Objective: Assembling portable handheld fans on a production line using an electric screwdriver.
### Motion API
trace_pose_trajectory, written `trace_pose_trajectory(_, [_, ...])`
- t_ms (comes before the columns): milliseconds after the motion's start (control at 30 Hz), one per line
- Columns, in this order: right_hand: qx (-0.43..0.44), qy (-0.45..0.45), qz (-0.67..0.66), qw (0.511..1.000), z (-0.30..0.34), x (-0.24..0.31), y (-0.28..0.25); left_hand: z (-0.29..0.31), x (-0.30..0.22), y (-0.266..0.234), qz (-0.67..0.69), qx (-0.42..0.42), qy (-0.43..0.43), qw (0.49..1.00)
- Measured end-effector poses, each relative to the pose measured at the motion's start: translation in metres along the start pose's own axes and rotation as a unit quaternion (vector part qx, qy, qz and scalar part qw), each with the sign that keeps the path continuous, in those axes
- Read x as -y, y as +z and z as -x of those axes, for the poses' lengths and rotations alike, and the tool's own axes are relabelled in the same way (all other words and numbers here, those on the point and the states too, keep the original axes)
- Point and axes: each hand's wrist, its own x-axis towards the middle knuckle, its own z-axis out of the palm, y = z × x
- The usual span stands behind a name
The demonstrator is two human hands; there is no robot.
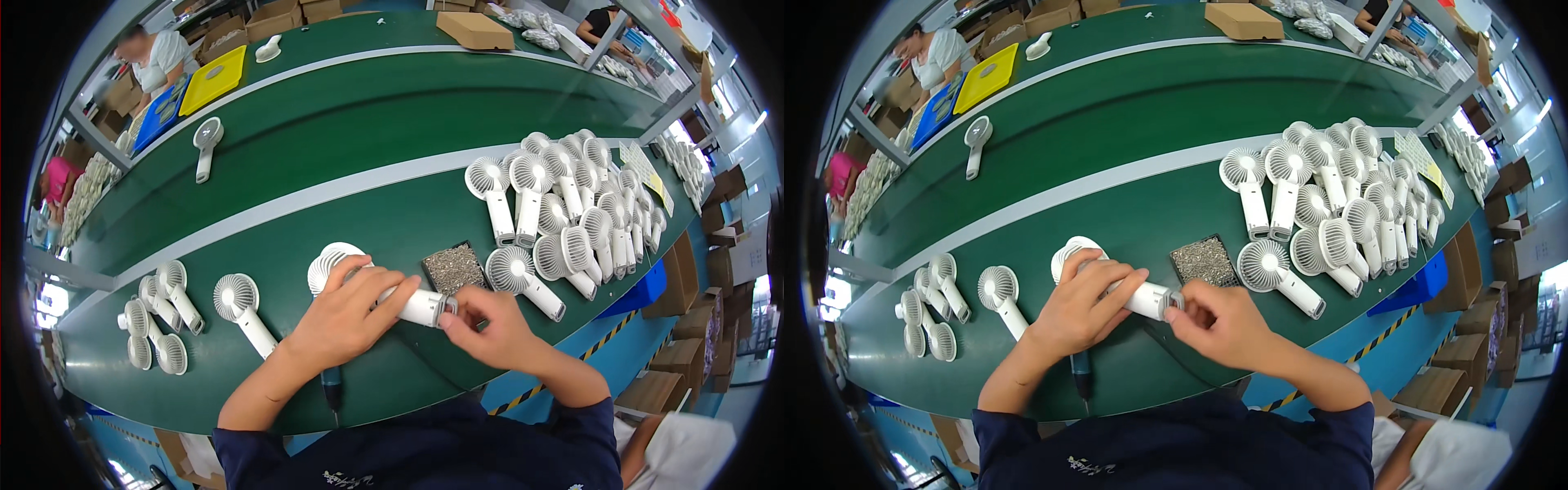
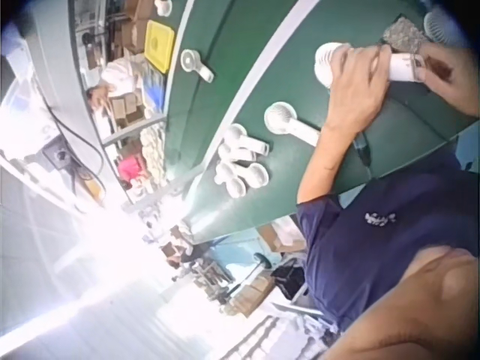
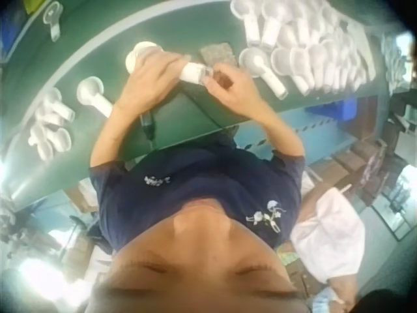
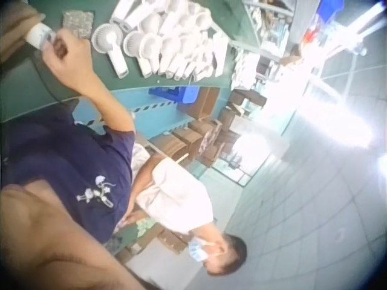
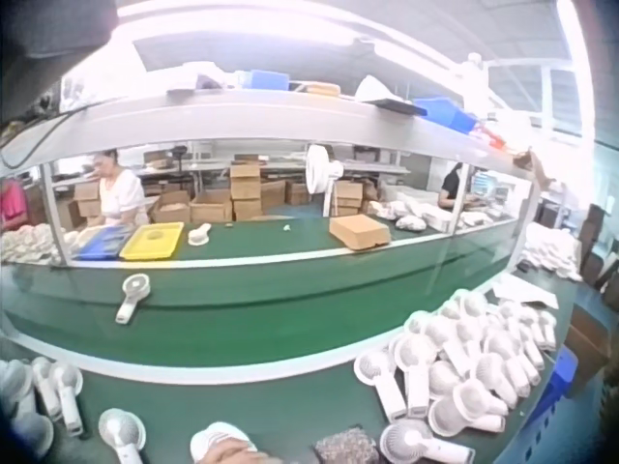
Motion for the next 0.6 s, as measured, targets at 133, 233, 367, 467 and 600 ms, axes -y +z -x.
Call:
trace_pose_trajectory(133, [-0.005,0.046,-0.147,0.988,0.003,-0.007,0.001,0.000,0.001,-0.004,0.018,0.023,-0.005,1.000])
trace_pose_trajectory(233, [-0.022,0.061,-0.162,0.985,0.019,-0.002,-0.007,-0.003,-0.003,-0.013,0.024,0.054,-0.010,0.998])
trace_pose_trajectory(367, [-0.048,0.037,-0.153,0.986,0.029,0.006,-0.011,-0.010,-0.004,-0.023,0.007,0.053,0.011,0.999])
trace_pose_trajectory(467, [-0.049,0.027,-0.114,0.992,0.034,0.001,-0.015,-0.012,-0.004,-0.020,0.006,0.053,0.020,0.998])
trace_pose_trajectory(600, [-0.043,0.040,-0.079,0.995,0.032,0.002,-0.012,-0.011,-0.008,-0.007,-0.006,0.041,0.017,0.999])
